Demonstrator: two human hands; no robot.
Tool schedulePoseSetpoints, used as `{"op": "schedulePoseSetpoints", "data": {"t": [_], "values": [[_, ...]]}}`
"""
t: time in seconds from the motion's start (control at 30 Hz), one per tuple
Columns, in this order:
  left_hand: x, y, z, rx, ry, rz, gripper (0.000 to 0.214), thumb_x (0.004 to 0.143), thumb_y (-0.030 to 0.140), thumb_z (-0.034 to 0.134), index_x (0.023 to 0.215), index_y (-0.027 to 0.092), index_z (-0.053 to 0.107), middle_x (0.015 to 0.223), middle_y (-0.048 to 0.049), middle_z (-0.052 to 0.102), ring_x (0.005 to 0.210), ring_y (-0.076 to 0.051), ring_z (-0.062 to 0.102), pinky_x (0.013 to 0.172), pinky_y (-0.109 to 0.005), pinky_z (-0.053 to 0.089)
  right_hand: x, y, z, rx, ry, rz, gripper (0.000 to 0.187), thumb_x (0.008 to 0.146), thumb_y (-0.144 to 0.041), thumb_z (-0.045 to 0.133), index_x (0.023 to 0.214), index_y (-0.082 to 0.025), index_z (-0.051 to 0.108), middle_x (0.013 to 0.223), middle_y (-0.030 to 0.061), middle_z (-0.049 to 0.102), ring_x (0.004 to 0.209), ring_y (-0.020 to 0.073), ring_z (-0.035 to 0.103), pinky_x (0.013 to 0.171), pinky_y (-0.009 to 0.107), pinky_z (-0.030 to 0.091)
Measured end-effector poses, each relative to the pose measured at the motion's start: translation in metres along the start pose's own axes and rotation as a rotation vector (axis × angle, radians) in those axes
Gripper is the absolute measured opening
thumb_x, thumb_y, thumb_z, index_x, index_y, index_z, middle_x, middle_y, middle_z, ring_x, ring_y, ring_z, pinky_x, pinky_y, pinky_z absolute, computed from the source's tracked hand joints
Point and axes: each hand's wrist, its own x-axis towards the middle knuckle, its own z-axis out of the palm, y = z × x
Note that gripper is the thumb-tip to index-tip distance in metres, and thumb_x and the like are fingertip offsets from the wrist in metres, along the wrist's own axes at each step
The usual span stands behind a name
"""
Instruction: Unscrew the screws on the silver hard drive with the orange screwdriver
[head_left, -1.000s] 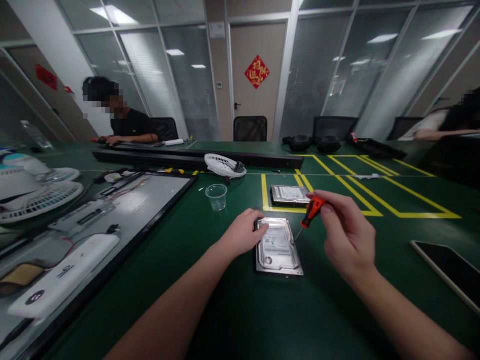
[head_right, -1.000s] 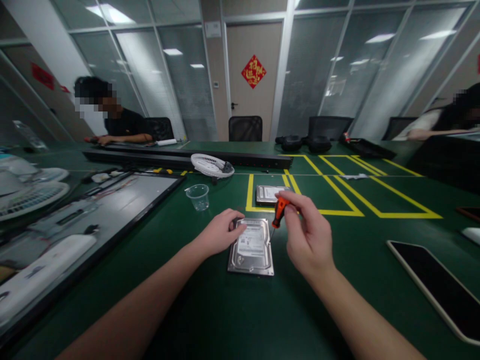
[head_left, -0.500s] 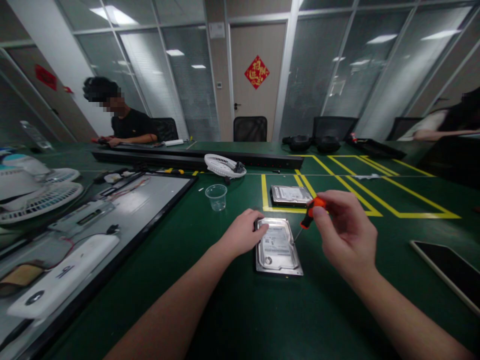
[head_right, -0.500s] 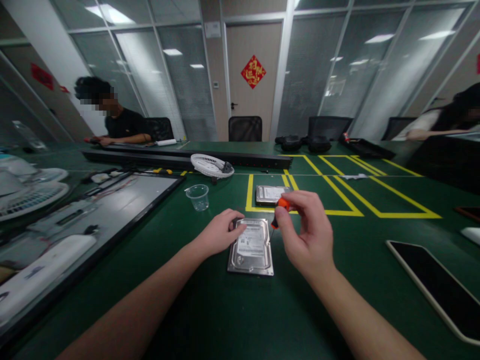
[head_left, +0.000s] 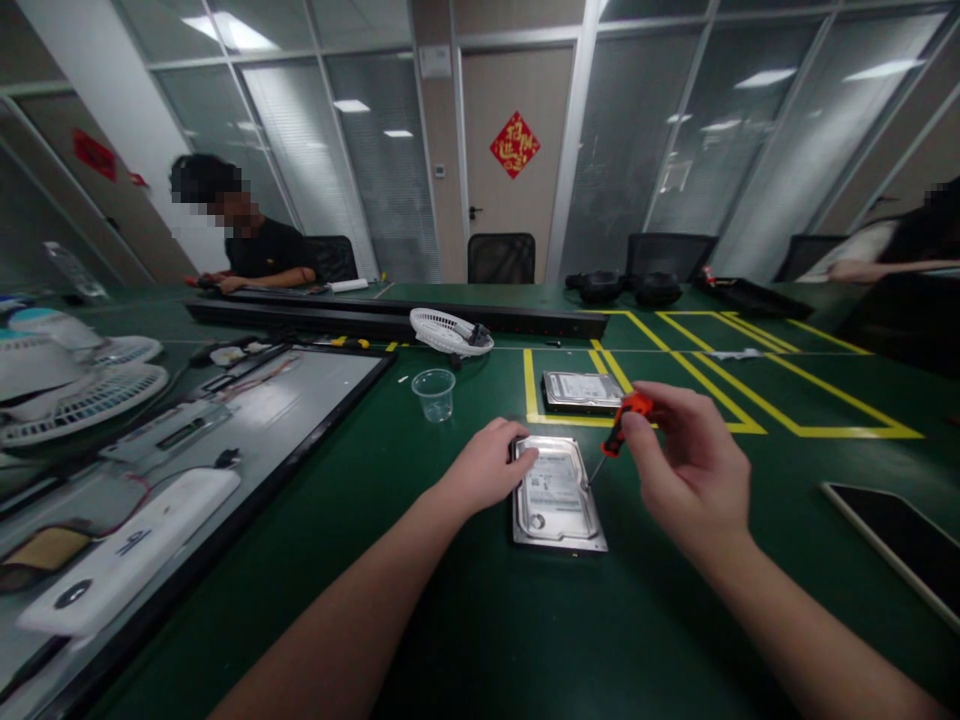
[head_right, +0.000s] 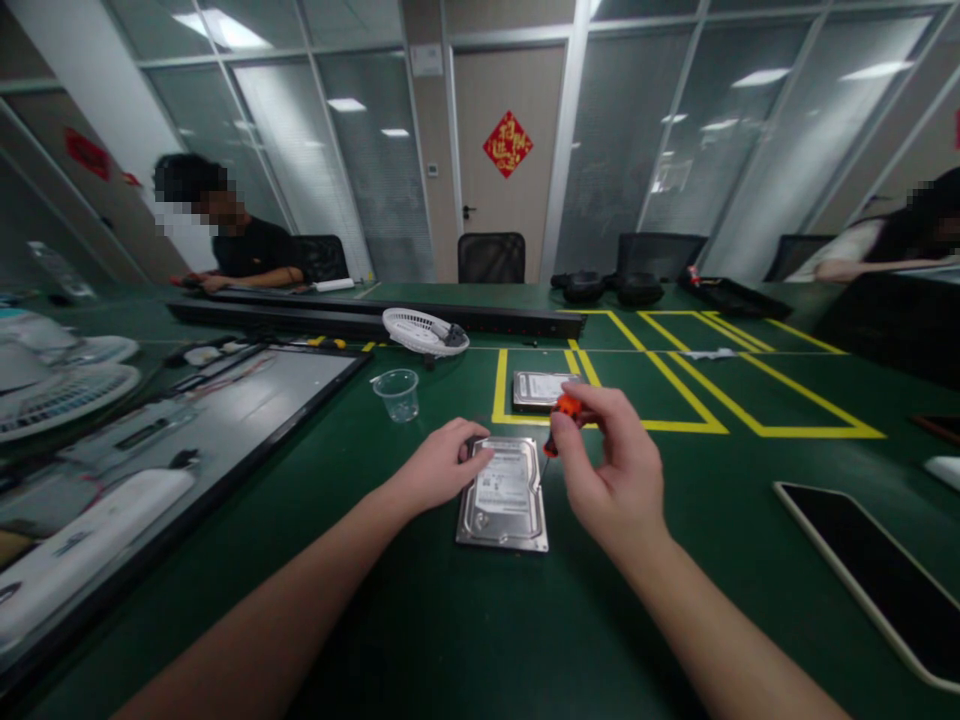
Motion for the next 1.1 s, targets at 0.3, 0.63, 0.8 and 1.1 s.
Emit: {"op": "schedulePoseSetpoints", "data": {"t": [0.3, 0.63, 0.8, 1.1], "values": [[-0.001, 0.004, -0.003, -0.012, -0.016, -0.016, 0.035, 0.098, 0.04, 0.058, 0.12, 0.017, 0.072, 0.112, -0.0095, 0.066, 0.091, -0.022, 0.065, 0.086, -0.037, 0.053, 0.001, -0.009, -0.005, 0.004, -0.032, 0.002, 0.028, 0.102, -0.021, 0.055, 0.126, -0.028, 0.068, 0.119, 0.0067, 0.071, 0.109, 0.0209, 0.068, 0.094, 0.039, 0.055], [-0.001, 0.003, -0.003, -0.01, -0.004, 0.004, 0.033, 0.098, 0.039, 0.058, 0.118, 0.017, 0.072, 0.109, -0.0092, 0.067, 0.092, -0.022, 0.065, 0.086, -0.036, 0.052, -0.001, -0.004, 0.0, 0.04, -0.008, 0.04, 0.031, 0.096, -0.021, 0.066, 0.126, -0.028, 0.066, 0.118, 0.0075, 0.071, 0.107, 0.0232, 0.07, 0.091, 0.042, 0.057], [0.0, 0.001, 0.0, -0.001, -0.003, 0.003, 0.033, 0.098, 0.039, 0.059, 0.118, 0.016, 0.072, 0.108, -0.0086, 0.066, 0.088, -0.021, 0.064, 0.084, -0.036, 0.052, 0.001, 0.0, -0.002, -0.024, -0.017, -0.006, 0.034, 0.092, -0.02, 0.071, 0.124, -0.029, 0.067, 0.111, 0.0056, 0.069, 0.1, 0.0217, 0.067, 0.088, 0.041, 0.055], [-0.001, 0.002, -0.002, -0.005, -0.013, -0.01, 0.034, 0.098, 0.04, 0.058, 0.12, 0.017, 0.071, 0.112, -0.0095, 0.067, 0.089, -0.021, 0.064, 0.086, -0.036, 0.053, 0.001, -0.01, -0.004, 0.056, -0.037, 0.028, 0.027, 0.102, -0.026, 0.056, 0.126, -0.027, 0.067, 0.116, 0.0082, 0.071, 0.107, 0.0234, 0.069, 0.091, 0.043, 0.058]]}}
